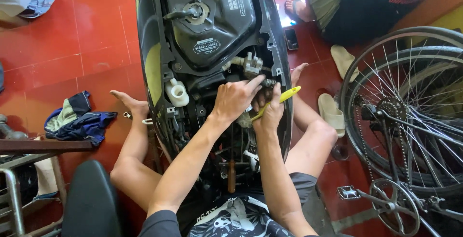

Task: Cleaning and scrubbing internal components of a motorcycle engine using a brush and small tools to remove dirt.

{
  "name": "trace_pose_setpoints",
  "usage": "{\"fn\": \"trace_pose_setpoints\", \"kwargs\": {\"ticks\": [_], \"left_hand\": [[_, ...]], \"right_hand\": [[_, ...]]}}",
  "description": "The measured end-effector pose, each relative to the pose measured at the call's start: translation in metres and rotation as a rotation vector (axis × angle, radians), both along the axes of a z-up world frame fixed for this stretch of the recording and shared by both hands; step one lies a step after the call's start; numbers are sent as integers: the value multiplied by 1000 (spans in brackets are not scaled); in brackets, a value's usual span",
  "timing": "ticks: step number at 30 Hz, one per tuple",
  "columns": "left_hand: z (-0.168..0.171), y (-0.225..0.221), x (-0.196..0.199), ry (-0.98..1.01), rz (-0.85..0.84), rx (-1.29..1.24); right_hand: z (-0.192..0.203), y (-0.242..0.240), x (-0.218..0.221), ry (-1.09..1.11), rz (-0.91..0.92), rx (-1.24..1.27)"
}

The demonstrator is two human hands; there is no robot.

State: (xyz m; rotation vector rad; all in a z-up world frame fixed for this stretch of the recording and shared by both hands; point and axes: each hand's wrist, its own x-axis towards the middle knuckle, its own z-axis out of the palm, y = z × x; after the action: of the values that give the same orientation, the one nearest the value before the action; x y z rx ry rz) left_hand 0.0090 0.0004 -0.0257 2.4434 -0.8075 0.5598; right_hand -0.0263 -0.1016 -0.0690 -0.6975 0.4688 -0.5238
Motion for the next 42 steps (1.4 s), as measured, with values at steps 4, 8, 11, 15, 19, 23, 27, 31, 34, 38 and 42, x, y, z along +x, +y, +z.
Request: {"fn": "trace_pose_setpoints", "kwargs": {"ticks": [4,8,11,15,19,23,27,31,34,38,42], "left_hand": [[17,6,-11,-46,34,-173],[63,15,-19,236,155,-130],[36,10,-5,244,248,26],[25,11,1,194,249,11],[14,11,5,173,203,-36],[7,13,11,162,185,-46],[6,10,11,140,192,-39],[9,13,12,184,191,-33],[12,13,12,193,180,-47],[9,13,9,181,184,-34],[21,16,4,165,171,-44]], "right_hand": [[6,1,3,-60,6,25],[35,8,-5,-62,-30,53],[35,10,-5,-5,22,19],[43,16,-12,9,43,10],[54,16,-17,18,99,17],[53,8,-11,47,164,-6],[48,6,-12,65,181,-9],[51,18,-12,55,133,-8],[48,19,-12,64,130,-13],[39,2,-13,69,183,-48],[35,4,-15,58,171,-40]]}}
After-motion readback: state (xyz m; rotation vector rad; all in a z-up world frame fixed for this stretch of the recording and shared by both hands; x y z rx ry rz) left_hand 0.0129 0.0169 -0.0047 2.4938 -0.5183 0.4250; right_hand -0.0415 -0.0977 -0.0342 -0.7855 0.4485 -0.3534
